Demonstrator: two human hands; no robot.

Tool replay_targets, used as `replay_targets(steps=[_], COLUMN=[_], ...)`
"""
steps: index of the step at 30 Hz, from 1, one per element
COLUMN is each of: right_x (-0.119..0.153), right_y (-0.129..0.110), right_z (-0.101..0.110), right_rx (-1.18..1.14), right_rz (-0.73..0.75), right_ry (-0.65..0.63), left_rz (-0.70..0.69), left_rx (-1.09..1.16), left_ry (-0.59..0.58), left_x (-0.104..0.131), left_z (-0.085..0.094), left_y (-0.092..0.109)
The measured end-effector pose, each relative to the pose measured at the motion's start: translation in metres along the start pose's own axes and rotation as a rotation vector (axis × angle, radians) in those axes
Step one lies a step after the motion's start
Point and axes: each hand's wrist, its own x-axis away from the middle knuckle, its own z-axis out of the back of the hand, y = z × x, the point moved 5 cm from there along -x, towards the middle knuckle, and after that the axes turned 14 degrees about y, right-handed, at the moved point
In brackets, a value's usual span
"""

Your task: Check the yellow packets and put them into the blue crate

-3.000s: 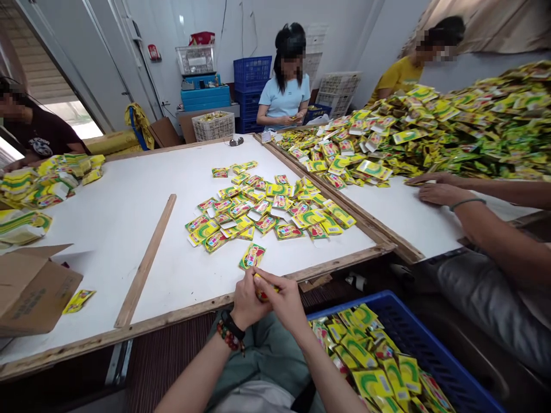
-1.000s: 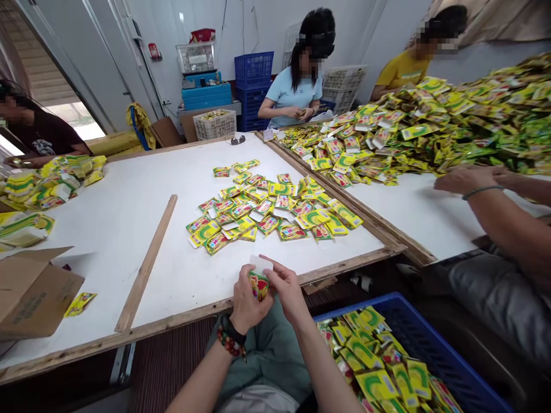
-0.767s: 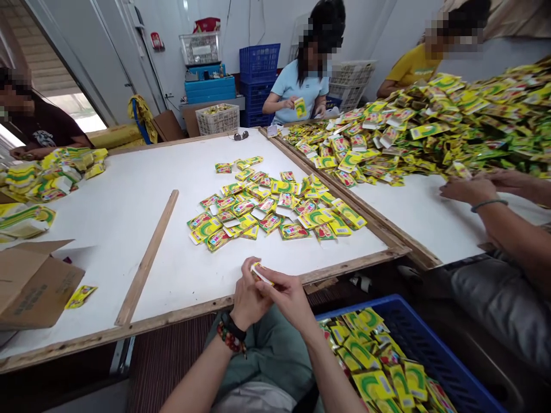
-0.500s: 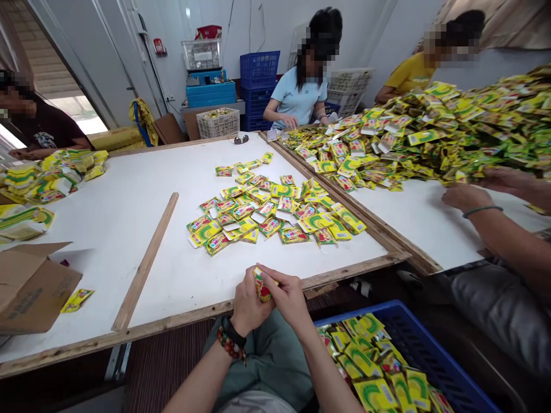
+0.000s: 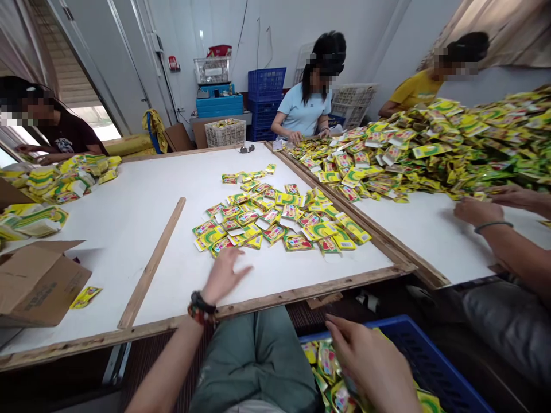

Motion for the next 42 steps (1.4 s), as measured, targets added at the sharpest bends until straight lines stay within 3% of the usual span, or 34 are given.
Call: replay_targets(steps=[2,5,8,11,13,16,20,24,28,30,32,34,39,42], right_x=[0.005,0.008,0.009,0.004,-0.002,-0.009,-0.012,-0.015,-0.016,-0.012,-0.009,-0.009,-0.011,-0.01], right_y=[0.024,0.017,-0.021,-0.059,-0.077,-0.102,-0.123,-0.126,-0.116,-0.112,-0.109,-0.107,-0.104,-0.097], right_z=[0.009,-0.001,-0.027,-0.05,-0.061,-0.076,-0.079,-0.071,-0.084,-0.097,-0.103,-0.1,-0.077,-0.079], right_rx=[0.156,0.091,-0.143,-0.447,-0.657,-0.927,-1.024,-1.118,-1.286,-1.373,-1.416,-1.374,-1.15,-1.099], right_rz=[-0.034,0.019,0.081,0.044,-0.031,-0.079,-0.078,-0.143,-0.423,-0.584,-0.64,-0.546,-0.147,-0.196], right_ry=[-0.065,-0.172,-0.25,-0.238,-0.19,-0.22,-0.272,-0.31,-0.328,-0.365,-0.381,-0.358,-0.251,-0.177], left_rz=[0.111,0.169,0.185,0.191,0.209,0.214,0.195,0.23,0.175,0.078,-0.006,-0.025,-0.085,-0.105], left_rx=[-0.331,-0.452,-0.468,-0.451,-0.314,-0.002,0.222,0.357,0.378,0.382,0.368,0.31,0.288,0.31], left_ry=[-0.081,-0.151,-0.173,-0.196,-0.134,0.064,0.289,0.45,0.603,0.61,0.571,0.506,0.429,0.446], left_x=[-0.024,-0.042,-0.031,-0.002,0.019,0.045,0.065,0.076,0.081,0.08,0.079,0.078,0.08,0.084], left_z=[0.003,-0.006,-0.013,-0.011,-0.007,-0.004,-0.013,-0.027,-0.036,-0.039,-0.042,-0.043,-0.045,-0.046], left_y=[-0.033,-0.057,-0.054,-0.037,-0.022,0.001,0.015,0.016,0.021,0.027,0.031,0.031,0.029,0.029])
